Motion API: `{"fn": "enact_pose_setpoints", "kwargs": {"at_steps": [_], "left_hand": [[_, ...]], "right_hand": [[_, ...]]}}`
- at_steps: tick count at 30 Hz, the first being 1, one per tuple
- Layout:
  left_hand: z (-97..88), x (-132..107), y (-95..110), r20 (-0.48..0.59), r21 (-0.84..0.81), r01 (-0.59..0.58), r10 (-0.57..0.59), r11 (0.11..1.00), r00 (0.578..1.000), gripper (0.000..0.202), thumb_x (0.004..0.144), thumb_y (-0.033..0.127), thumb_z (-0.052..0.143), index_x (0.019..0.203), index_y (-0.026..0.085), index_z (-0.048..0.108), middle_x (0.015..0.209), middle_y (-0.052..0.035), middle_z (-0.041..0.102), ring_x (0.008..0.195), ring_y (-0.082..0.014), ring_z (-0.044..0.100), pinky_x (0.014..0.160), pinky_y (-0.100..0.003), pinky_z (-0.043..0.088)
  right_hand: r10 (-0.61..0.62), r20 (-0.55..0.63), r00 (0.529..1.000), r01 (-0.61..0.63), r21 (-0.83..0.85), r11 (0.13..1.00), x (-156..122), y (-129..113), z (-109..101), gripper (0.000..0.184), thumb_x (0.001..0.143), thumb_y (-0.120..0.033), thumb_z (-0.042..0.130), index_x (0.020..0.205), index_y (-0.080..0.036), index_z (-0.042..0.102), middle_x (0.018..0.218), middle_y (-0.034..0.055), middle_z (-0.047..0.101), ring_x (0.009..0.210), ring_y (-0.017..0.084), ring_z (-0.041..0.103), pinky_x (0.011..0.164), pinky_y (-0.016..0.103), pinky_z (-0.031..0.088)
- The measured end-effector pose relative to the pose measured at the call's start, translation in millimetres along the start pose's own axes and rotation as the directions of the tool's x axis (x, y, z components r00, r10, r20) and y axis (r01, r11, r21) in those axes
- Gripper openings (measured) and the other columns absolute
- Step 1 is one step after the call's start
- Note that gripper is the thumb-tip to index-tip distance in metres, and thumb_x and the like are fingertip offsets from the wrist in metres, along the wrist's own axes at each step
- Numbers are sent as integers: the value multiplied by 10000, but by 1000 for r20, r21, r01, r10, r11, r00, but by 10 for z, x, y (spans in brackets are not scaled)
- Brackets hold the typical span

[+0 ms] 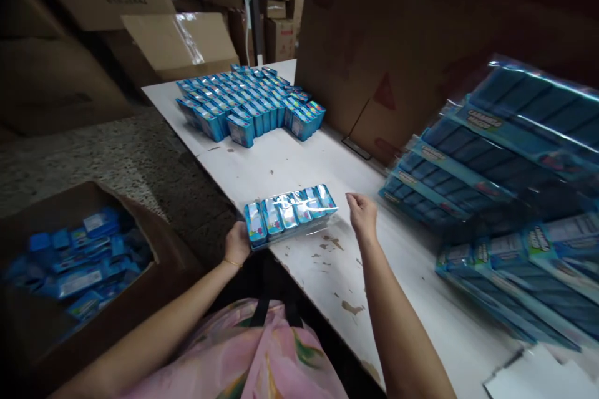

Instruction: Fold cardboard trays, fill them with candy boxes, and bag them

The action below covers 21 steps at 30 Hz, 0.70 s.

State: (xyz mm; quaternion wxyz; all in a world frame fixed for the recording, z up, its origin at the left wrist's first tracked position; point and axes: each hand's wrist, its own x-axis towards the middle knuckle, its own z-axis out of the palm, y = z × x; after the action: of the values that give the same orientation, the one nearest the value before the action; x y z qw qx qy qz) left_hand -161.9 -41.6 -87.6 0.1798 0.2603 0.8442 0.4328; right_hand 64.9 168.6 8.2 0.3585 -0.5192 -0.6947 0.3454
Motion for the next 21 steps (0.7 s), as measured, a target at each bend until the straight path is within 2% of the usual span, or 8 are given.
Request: {"fn": "enact_pose_setpoints", "kwargs": {"at_steps": [4,8,11,14,16,18,20,21], "left_hand": [[-47,81,1,22,112,-74,72,991,997,77,732,159,437,665,167,474,562,-15,490,590,-150,498,543,-241,277],[-105,160,58,100,362,-156,128,919,987,59,746,201,458,768,167,502,616,-56,562,635,-194,566,531,-244,277],[-142,213,150,157,495,-196,135,846,978,139,759,253,466,864,174,511,692,-89,608,675,-227,596,532,-252,291],[-180,246,232,207,556,-219,121,802,971,179,764,278,460,899,180,523,731,-105,623,678,-246,599,536,-266,303],[-235,248,273,183,522,-204,125,828,975,196,779,307,434,880,176,540,752,-110,622,692,-241,592,545,-271,318],[-331,231,321,79,380,-136,115,915,990,281,806,378,380,841,165,561,777,-109,614,700,-215,576,554,-265,338],[-456,198,396,-18,78,-13,15,997,1000,447,820,492,291,802,150,578,777,-95,600,647,-168,546,529,-246,350],[-519,180,445,-3,-99,54,-55,994,999,518,810,546,262,784,142,586,764,-82,591,607,-142,523,509,-233,349]], "right_hand": [[104,147,984,-128,164,978,4,-73,62,519,676,-576,501,840,-111,662,810,103,669,730,171,591,639,266,417],[200,208,957,-251,262,932,16,-123,93,510,631,-584,544,780,-109,653,713,76,648,590,119,551,573,245,401],[203,249,947,-274,297,915,40,-141,88,453,589,-541,604,737,-114,636,614,26,601,520,89,492,538,231,375],[175,259,950,-252,302,919,57,-156,77,389,567,-491,635,689,-122,615,518,-21,528,487,79,441,515,225,344],[159,264,951,-238,302,923,59,-164,67,359,565,-468,641,665,-125,605,502,-30,506,483,77,424,511,225,333],[148,270,951,-228,293,929,60,-167,51,344,561,-460,645,647,-130,600,511,-26,512,492,80,424,519,230,330],[141,275,951,-218,274,937,71,-161,33,339,549,-463,654,623,-136,597,521,-20,524,505,87,429,529,238,330],[140,274,951,-215,265,940,83,-158,26,339,541,-465,659,612,-140,596,524,-18,528,511,91,430,534,242,328]]}}
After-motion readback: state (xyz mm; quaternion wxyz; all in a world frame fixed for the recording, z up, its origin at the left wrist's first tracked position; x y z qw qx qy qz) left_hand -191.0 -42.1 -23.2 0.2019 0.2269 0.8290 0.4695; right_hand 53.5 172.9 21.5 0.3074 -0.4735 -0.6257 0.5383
